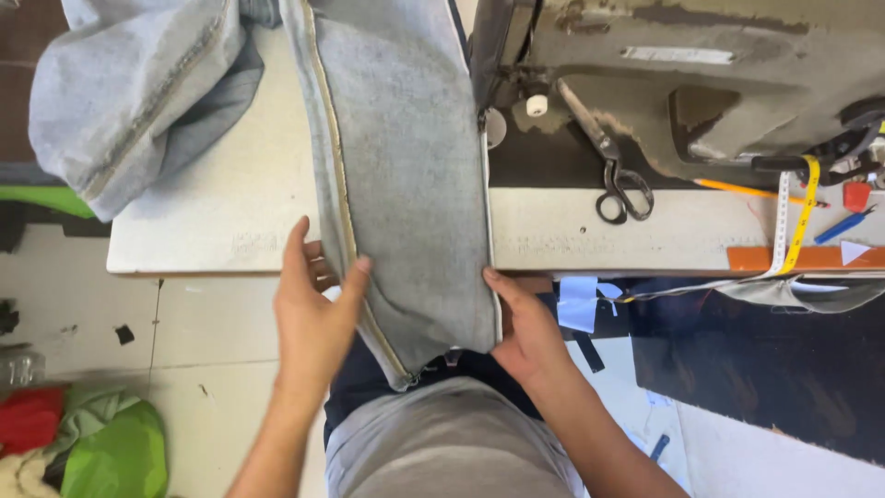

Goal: Trimming excess threads and fabric from denim jeans using scissors at a sewing station

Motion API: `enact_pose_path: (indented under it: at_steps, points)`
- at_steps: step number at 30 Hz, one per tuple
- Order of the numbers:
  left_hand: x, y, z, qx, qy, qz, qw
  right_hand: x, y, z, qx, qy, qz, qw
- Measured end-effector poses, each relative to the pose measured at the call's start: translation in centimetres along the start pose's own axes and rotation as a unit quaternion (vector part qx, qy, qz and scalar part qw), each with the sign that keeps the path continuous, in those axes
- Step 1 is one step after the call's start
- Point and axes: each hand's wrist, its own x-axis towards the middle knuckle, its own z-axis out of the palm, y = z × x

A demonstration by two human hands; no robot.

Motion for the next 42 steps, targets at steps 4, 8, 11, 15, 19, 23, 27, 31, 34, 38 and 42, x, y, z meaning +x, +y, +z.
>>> enact_pose_path:
  at_steps: [4, 8, 11, 15, 19, 23, 27, 31, 34, 38, 42]
  points:
    - [-3.9, -2.1, 2.3, 0.016, 0.056, 0.092, 0.994, 0.8, 1.1, -2.1, -0.008, -0.016, 0.015, 1.000]
    - [-3.5, -3.9, 3.4, 0.057, 0.096, 0.163, 0.980, -0.2, 0.7, -1.3, 0.009, -0.019, 0.041, 0.999]
    - [-3.1, -4.1, 2.7, -0.097, 0.077, 0.051, 0.991, 1.7, 1.3, -3.8, -0.004, 0.011, -0.047, 0.999]
    - [-3.0, -5.0, 1.4, -0.188, 0.077, 0.036, 0.978, 2.6, 2.2, -4.6, -0.027, 0.039, -0.158, 0.986]
    - [-3.4, -5.0, 0.7, -0.162, 0.063, 0.018, 0.985, -0.5, 1.0, -2.3, -0.033, -0.037, -0.012, 0.999]
    - [-2.5, -8.1, 1.8, -0.198, 0.048, 0.031, 0.979, -0.1, 1.2, -0.6, -0.065, -0.025, -0.097, 0.993]
    - [-3.2, -7.3, 1.8, -0.216, 0.059, 0.034, 0.974, 2.6, 2.4, -3.0, -0.057, 0.013, -0.172, 0.983]
    - [-3.6, -5.7, 0.3, -0.069, 0.054, 0.046, 0.995, 2.1, 3.5, -2.9, -0.167, 0.061, -0.295, 0.939]
    - [-1.9, -3.5, -0.7, 0.119, 0.105, 0.211, 0.964, 3.1, 4.7, -4.4, -0.284, 0.064, -0.350, 0.890]
    - [1.2, 1.8, 2.6, 0.021, 0.019, 0.455, 0.890, 2.6, 4.6, -5.0, -0.320, 0.030, -0.369, 0.872]
    - [6.1, 3.6, 9.9, -0.001, -0.060, 0.465, 0.883, 1.5, 3.5, -4.2, -0.331, -0.009, -0.466, 0.821]
